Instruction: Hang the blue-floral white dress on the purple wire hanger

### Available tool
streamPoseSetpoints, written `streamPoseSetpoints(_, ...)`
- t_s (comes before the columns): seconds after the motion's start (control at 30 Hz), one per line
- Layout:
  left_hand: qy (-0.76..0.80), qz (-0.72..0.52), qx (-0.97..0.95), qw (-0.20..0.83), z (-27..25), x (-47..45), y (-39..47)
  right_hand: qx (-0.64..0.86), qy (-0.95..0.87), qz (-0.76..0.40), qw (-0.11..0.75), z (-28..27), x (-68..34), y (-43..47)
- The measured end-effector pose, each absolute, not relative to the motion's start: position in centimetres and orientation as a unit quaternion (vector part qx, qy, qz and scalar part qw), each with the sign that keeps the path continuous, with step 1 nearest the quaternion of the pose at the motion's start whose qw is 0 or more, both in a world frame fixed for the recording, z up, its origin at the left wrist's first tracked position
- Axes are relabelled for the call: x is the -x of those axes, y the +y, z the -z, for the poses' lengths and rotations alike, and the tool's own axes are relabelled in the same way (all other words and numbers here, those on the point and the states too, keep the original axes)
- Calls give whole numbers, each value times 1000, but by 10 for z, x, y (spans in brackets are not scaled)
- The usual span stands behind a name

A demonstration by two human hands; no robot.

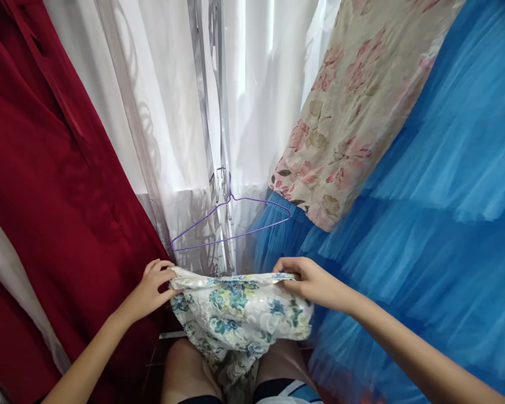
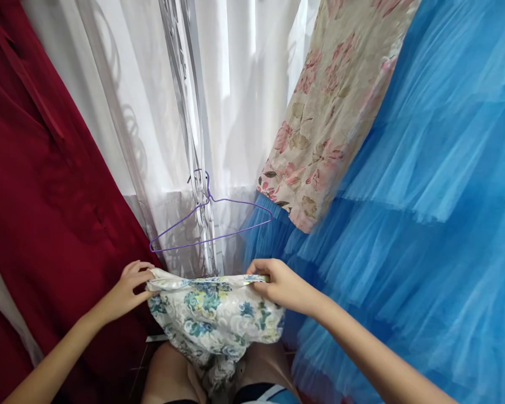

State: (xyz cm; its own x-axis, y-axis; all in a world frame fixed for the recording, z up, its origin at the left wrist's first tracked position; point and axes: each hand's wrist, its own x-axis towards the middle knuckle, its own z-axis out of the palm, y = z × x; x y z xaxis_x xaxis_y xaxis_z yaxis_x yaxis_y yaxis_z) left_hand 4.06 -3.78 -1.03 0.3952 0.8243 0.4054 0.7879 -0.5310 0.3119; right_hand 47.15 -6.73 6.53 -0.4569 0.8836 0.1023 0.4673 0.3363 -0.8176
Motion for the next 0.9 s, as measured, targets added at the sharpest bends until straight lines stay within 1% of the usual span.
streamPoseSetpoints(0.1,497,-263,-827,-5,-18,-18,-17,432,-792,-266,340,-69,-455,-50)
streamPoseSetpoints(0.17,509,-273,-816,-12,-33,-10,-3,436,-802,-201,356,-70,-446,-31)
streamPoseSetpoints(0.3,517,-306,-799,-23,-54,-14,18,472,-806,-132,331,-61,-439,15)
streamPoseSetpoints(0.37,504,-347,-791,4,-60,-24,24,491,-802,-110,321,-54,-435,32)
streamPoseSetpoints(0.47,476,-436,-761,67,-70,-47,30,497,-796,-100,330,-46,-425,42)
streamPoseSetpoints(0.53,464,-476,-744,68,-78,-69,31,496,-792,-101,342,-42,-417,39)
streamPoseSetpoints(0.67,443,-468,-765,-19,-91,-114,22,490,-784,-107,366,-34,-416,27)
streamPoseSetpoints(0.73,428,-477,-765,-61,-92,-129,15,486,-766,-106,407,-30,-427,21)
streamPoseSetpoints(0.83,405,-513,-751,-95,-85,-137,10,490,-705,-101,502,-29,-453,18)
streamPoseSetpoints(0.87,403,-517,-748,-100,-83,-138,10,499,-690,-104,514,-32,-462,20)
streamPoseSetpoints(0.9,405,-519,-746,-103,-81,-138,9,513,-683,-111,507,-36,-470,22)
